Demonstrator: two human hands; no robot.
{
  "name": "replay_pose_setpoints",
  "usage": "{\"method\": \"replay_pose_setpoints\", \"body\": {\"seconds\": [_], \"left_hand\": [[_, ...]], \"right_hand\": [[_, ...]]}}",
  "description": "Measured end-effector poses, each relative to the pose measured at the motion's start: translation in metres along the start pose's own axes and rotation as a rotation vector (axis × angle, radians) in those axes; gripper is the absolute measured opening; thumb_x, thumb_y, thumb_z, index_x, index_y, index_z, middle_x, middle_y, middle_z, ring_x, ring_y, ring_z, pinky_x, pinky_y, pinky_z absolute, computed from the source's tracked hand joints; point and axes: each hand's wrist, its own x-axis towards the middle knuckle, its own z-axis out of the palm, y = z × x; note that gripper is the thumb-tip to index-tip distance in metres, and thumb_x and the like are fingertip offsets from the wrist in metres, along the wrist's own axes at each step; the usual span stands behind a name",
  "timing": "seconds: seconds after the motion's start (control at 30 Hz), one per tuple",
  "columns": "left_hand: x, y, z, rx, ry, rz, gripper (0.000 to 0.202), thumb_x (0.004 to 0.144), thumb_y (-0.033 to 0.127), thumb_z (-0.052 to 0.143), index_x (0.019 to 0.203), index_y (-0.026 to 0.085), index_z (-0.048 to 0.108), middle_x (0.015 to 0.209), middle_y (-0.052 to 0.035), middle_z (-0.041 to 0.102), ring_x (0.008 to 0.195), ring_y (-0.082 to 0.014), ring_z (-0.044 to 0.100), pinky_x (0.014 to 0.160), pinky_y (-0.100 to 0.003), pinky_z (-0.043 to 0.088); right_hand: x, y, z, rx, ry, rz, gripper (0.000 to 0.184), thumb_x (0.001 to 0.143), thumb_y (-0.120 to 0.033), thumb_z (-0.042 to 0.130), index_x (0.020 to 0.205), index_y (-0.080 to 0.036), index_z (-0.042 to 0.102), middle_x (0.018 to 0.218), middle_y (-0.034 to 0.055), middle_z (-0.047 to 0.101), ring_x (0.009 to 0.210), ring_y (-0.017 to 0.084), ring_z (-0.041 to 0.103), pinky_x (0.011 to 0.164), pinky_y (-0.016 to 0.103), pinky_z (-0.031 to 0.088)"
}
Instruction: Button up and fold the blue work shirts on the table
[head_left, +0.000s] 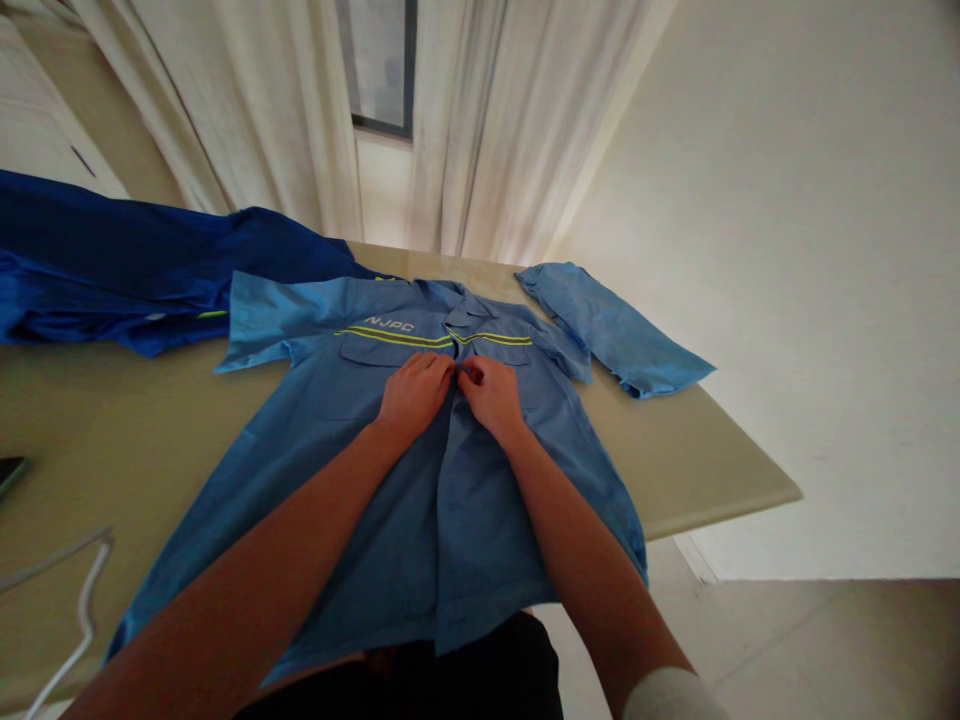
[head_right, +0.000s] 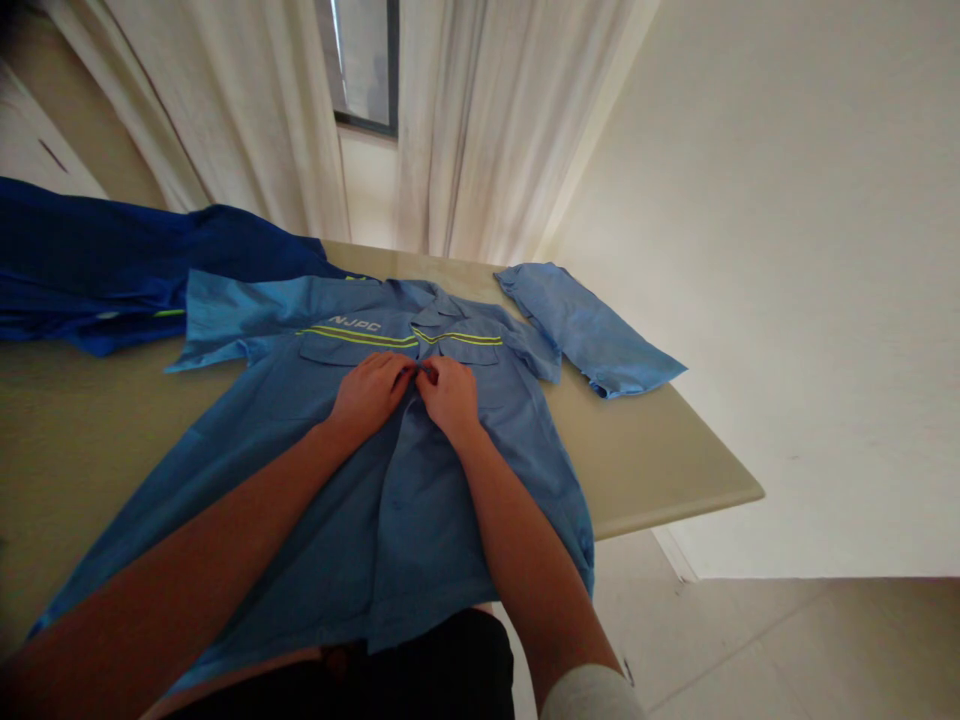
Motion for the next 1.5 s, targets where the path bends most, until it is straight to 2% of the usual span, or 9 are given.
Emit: {"method": "replay_pose_setpoints", "body": {"seconds": [0.27, 0.33, 0.47, 0.63, 0.87, 1.0, 1.23, 1.37, 1.5], "left_hand": [[0.001, 0.001, 0.000, -0.028, -0.026, -0.055, 0.018, 0.100, 0.022, 0.049, 0.108, 0.020, 0.066, 0.108, -0.0096, 0.074, 0.103, -0.0250, 0.067, 0.089, -0.034, 0.050], [0.001, 0.000, -0.001, -0.016, -0.042, -0.065, 0.020, 0.101, 0.022, 0.047, 0.111, 0.020, 0.064, 0.108, -0.0102, 0.074, 0.103, -0.0259, 0.067, 0.088, -0.035, 0.050], [0.002, 0.000, -0.003, -0.046, -0.072, -0.119, 0.024, 0.102, 0.023, 0.043, 0.115, 0.022, 0.063, 0.107, -0.0104, 0.074, 0.101, -0.0264, 0.069, 0.086, -0.036, 0.051], [0.005, -0.005, -0.001, -0.226, -0.008, -0.110, 0.020, 0.098, 0.022, 0.048, 0.105, 0.022, 0.067, 0.104, -0.0080, 0.076, 0.099, -0.0253, 0.070, 0.091, -0.037, 0.052], [0.007, -0.014, 0.002, -0.416, 0.007, -0.148, 0.025, 0.097, 0.022, 0.047, 0.110, 0.021, 0.069, 0.109, -0.0064, 0.078, 0.102, -0.0226, 0.073, 0.096, -0.037, 0.054], [0.007, -0.014, 0.004, -0.516, 0.021, -0.215, 0.023, 0.096, 0.033, 0.057, 0.111, 0.019, 0.069, 0.101, -0.0063, 0.079, 0.093, -0.0214, 0.074, 0.088, -0.034, 0.057], [0.013, -0.023, 0.013, -0.576, 0.016, -0.279, 0.020, 0.088, 0.020, 0.059, 0.105, 0.017, 0.068, 0.103, -0.0078, 0.078, 0.092, -0.0200, 0.074, 0.088, -0.034, 0.057], [0.013, -0.021, 0.012, -0.600, 0.013, -0.322, 0.020, 0.085, 0.019, 0.060, 0.105, 0.018, 0.065, 0.095, -0.0061, 0.077, 0.085, -0.0195, 0.073, 0.083, -0.033, 0.057], [0.007, -0.014, 0.007, -0.490, 0.011, -0.229, 0.035, 0.087, 0.019, 0.058, 0.121, 0.021, 0.060, 0.090, -0.0024, 0.075, 0.078, -0.0198, 0.071, 0.080, -0.034, 0.056]], "right_hand": [[-0.003, -0.013, -0.001, -0.058, -0.015, 0.015, 0.015, 0.088, -0.021, 0.061, 0.091, -0.021, 0.075, 0.080, 0.0030, 0.072, 0.074, 0.018, 0.063, 0.070, 0.028, 0.041], [-0.003, -0.013, -0.002, 0.001, -0.003, 0.007, 0.015, 0.089, -0.022, 0.060, 0.085, -0.020, 0.074, 0.075, 0.0016, 0.070, 0.070, 0.017, 0.062, 0.069, 0.027, 0.040], [0.000, -0.005, -0.001, 0.265, -0.025, 0.035, 0.036, 0.096, -0.028, 0.050, 0.065, -0.019, 0.065, 0.058, -0.0012, 0.060, 0.056, 0.014, 0.056, 0.061, 0.026, 0.039], [0.006, 0.010, 0.009, 0.515, -0.123, 0.143, 0.013, 0.087, -0.023, 0.059, 0.088, -0.020, 0.071, 0.061, -0.0038, 0.064, 0.049, 0.012, 0.055, 0.053, 0.023, 0.041], [0.010, 0.008, 0.015, 0.320, -0.029, 0.029, 0.010, 0.085, -0.021, 0.067, 0.092, -0.020, 0.074, 0.076, -0.0009, 0.070, 0.066, 0.014, 0.061, 0.068, 0.025, 0.046], [0.009, 0.008, 0.015, 0.232, -0.001, -0.064, 0.008, 0.086, -0.018, 0.067, 0.091, -0.019, 0.073, 0.080, 0.0000, 0.068, 0.070, 0.015, 0.059, 0.070, 0.025, 0.045], [0.007, 0.005, 0.011, 0.184, 0.005, -0.089, 0.006, 0.085, -0.018, 0.069, 0.089, -0.019, 0.072, 0.081, -0.0009, 0.065, 0.071, 0.014, 0.056, 0.072, 0.026, 0.043], [0.008, 0.008, 0.014, 0.303, 0.002, -0.023, 0.006, 0.084, -0.024, 0.072, 0.087, -0.019, 0.073, 0.077, -0.0013, 0.066, 0.069, 0.013, 0.057, 0.069, 0.025, 0.043], [0.013, 0.016, 0.021, 0.477, -0.056, 0.130, 0.014, 0.082, -0.031, 0.073, 0.083, -0.018, 0.072, 0.068, -0.0026, 0.065, 0.062, 0.012, 0.056, 0.059, 0.023, 0.042]]}}
